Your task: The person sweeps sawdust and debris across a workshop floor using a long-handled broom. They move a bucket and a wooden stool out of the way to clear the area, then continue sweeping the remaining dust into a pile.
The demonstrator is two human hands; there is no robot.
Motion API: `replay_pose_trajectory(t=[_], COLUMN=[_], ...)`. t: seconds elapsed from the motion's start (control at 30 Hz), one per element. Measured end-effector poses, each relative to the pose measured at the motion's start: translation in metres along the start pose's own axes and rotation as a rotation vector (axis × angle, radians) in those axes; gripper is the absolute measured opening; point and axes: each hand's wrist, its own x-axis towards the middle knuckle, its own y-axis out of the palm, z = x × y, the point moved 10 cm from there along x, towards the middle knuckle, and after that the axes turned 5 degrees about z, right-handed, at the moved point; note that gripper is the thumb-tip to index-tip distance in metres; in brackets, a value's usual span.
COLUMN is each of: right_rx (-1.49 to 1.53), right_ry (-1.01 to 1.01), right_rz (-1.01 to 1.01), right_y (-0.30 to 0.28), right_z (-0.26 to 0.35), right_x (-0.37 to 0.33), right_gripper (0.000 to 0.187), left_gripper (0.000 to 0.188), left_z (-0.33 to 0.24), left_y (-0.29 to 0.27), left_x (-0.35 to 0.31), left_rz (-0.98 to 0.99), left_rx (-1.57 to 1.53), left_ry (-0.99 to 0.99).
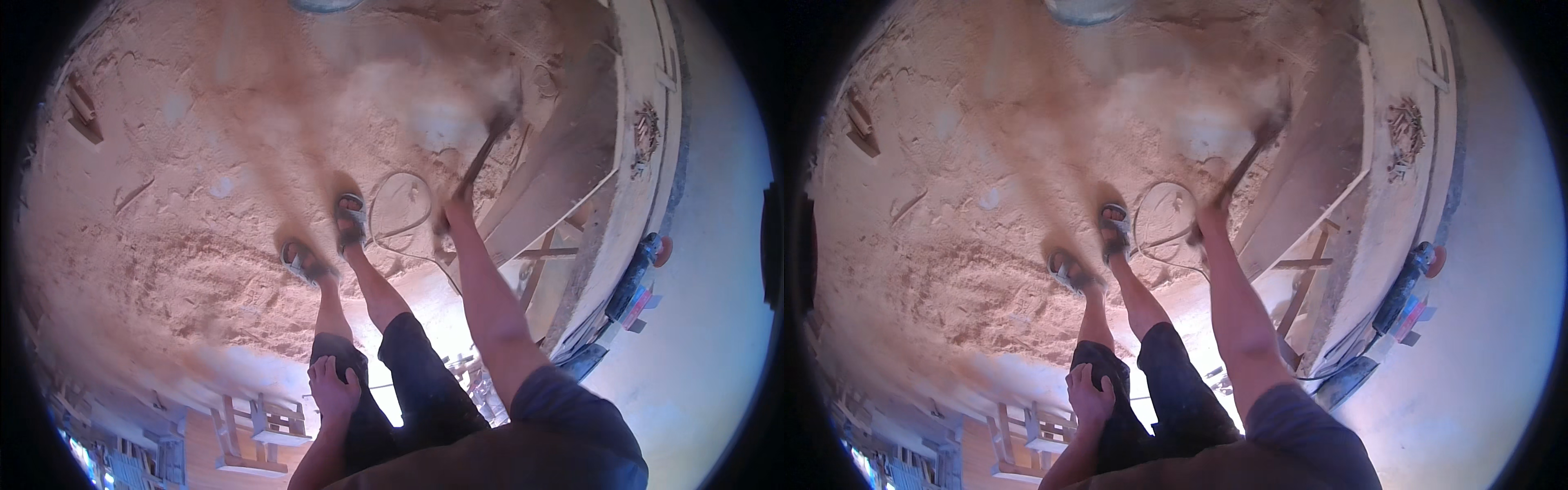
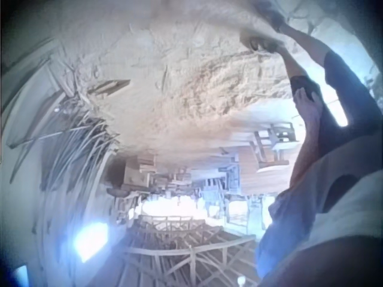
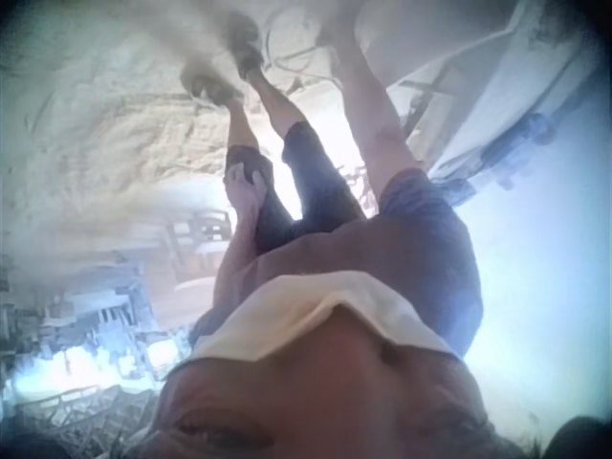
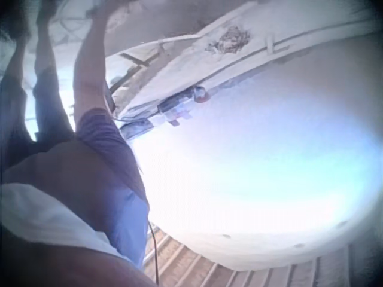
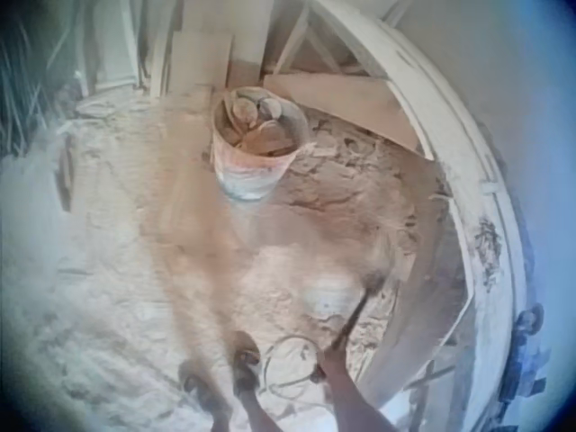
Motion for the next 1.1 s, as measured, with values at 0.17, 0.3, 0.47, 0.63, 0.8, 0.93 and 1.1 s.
replay_pose_trajectory(t=[0.17, 0.3, 0.47, 0.63, 0.8, 0.93, 1.1], right_rx=[-0.75, -0.722, -0.528, -0.264, -0.954, -0.749, -0.587], right_ry=[-0.077, -0.279, -0.318, -0.238, -0.312, -0.365, -0.474], right_rz=[0.153, 0.307, -0.01, 0.004, 0.125, 0.1, -0.194], right_y=[0.103, 0.08, 0.041, 0.08, 0.106, 0.074, 0.05], right_z=[0.013, 0.014, 0.09, 0.216, 0.096, 0.086, 0.241], right_x=[-0.063, -0.154, -0.03, 0.1, 0.001, -0.077, 0.121], right_gripper=[0.108, 0.11, 0.097, 0.064, 0.098, 0.101, 0.097], left_gripper=[0.043, 0.041, 0.041, 0.04, 0.04, 0.041, 0.041], left_z=[0.018, 0.021, 0.008, 0.02, 0.013, 0.013, 0.008], left_y=[0.0, -0.002, -0.011, -0.011, -0.018, -0.021, -0.021], left_x=[0.002, -0.006, -0.001, 0.015, 0.02, 0.016, 0.025], left_rz=[-0.047, -0.071, -0.061, -0.07, -0.052, -0.051, -0.035], left_rx=[-0.012, -0.02, -0.019, -0.057, -0.045, -0.033, -0.028], left_ry=[-0.023, -0.032, -0.043, -0.015, -0.053, -0.076, -0.061])
